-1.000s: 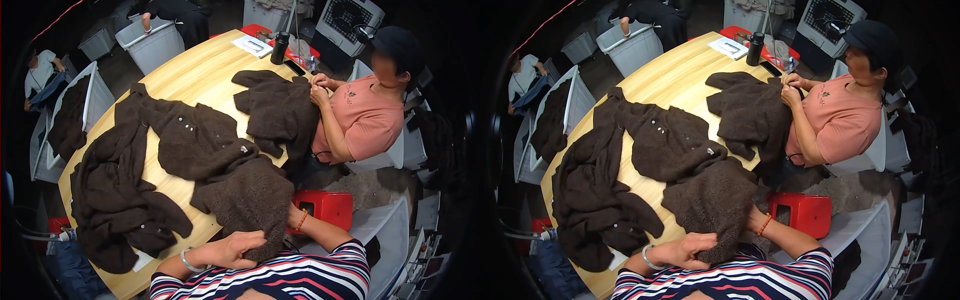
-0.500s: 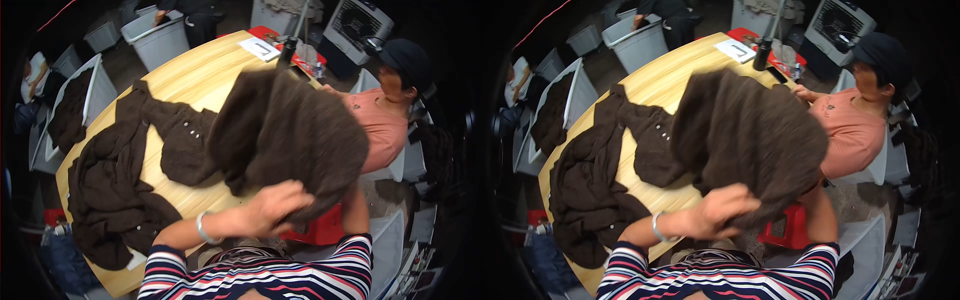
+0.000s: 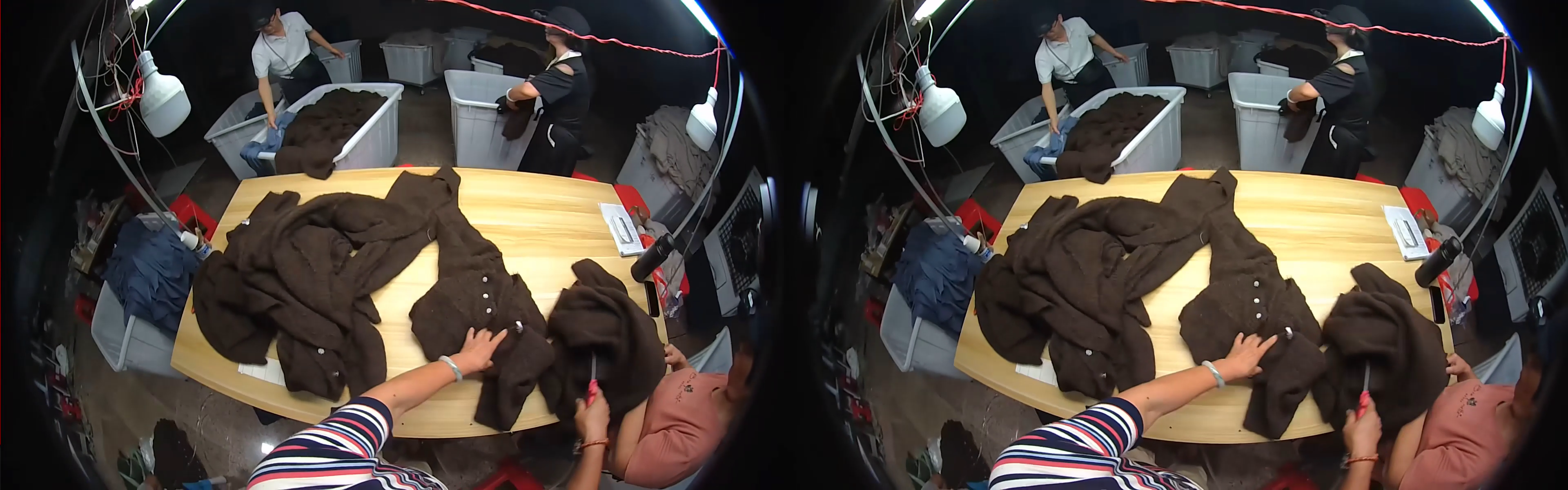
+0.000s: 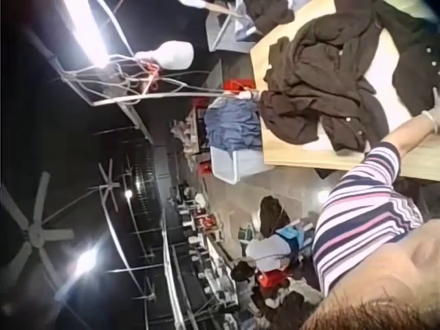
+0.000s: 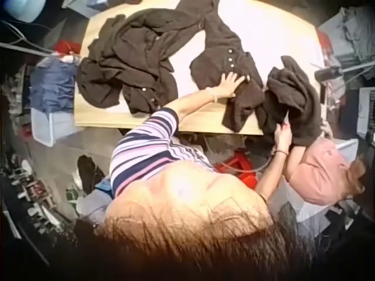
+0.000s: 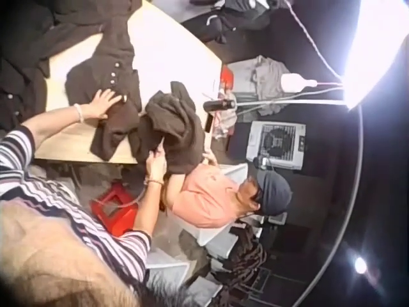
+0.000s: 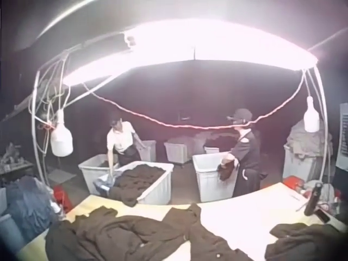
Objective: Trim excess threads from sweaters using scissors.
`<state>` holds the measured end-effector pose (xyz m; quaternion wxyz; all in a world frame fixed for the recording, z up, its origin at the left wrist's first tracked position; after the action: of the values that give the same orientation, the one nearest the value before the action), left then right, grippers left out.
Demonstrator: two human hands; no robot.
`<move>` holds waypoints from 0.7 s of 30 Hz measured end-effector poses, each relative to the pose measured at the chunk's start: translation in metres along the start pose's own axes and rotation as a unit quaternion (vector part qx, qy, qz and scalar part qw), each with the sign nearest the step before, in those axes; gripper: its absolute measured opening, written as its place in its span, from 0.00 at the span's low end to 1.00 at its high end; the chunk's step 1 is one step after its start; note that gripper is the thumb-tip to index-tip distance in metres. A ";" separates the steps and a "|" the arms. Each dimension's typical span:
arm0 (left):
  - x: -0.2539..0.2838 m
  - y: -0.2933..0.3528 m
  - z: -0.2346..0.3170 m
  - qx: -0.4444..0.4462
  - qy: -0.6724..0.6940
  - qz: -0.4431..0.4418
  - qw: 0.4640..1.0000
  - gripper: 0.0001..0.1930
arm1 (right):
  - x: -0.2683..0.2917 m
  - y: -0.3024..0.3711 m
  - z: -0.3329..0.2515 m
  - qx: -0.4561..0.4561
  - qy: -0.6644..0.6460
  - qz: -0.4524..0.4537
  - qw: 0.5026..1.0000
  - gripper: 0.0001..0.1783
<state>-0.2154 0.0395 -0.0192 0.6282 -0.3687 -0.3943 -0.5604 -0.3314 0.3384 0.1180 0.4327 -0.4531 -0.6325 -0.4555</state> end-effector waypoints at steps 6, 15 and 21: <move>-0.011 0.079 -0.027 -0.165 -0.075 0.115 0.977 0.05 | -0.037 0.053 -0.025 0.083 -0.032 -0.123 0.988 0.28; 0.071 0.219 -0.074 0.156 -0.213 -0.182 0.947 0.16 | -0.064 0.061 -0.060 0.160 -0.003 -0.160 0.974 0.27; 0.089 0.163 -0.002 -0.022 -0.036 0.181 0.983 0.27 | -0.086 0.077 -0.079 0.187 0.015 -0.198 0.962 0.27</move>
<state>-0.0481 0.0172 0.0574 0.6963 -0.4674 -0.3308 -0.4327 -0.2281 0.2599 0.0663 0.4207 -0.2230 -0.7768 -0.4122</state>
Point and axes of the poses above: each hand's wrist, its own y-axis away from the middle knuckle, its own x-axis out of the back of the hand, z = x × y, the point moved 5 cm from there along -y, towards the middle knuckle, and after that the axes turned 12 degrees about -x, right-handed, at the moved point
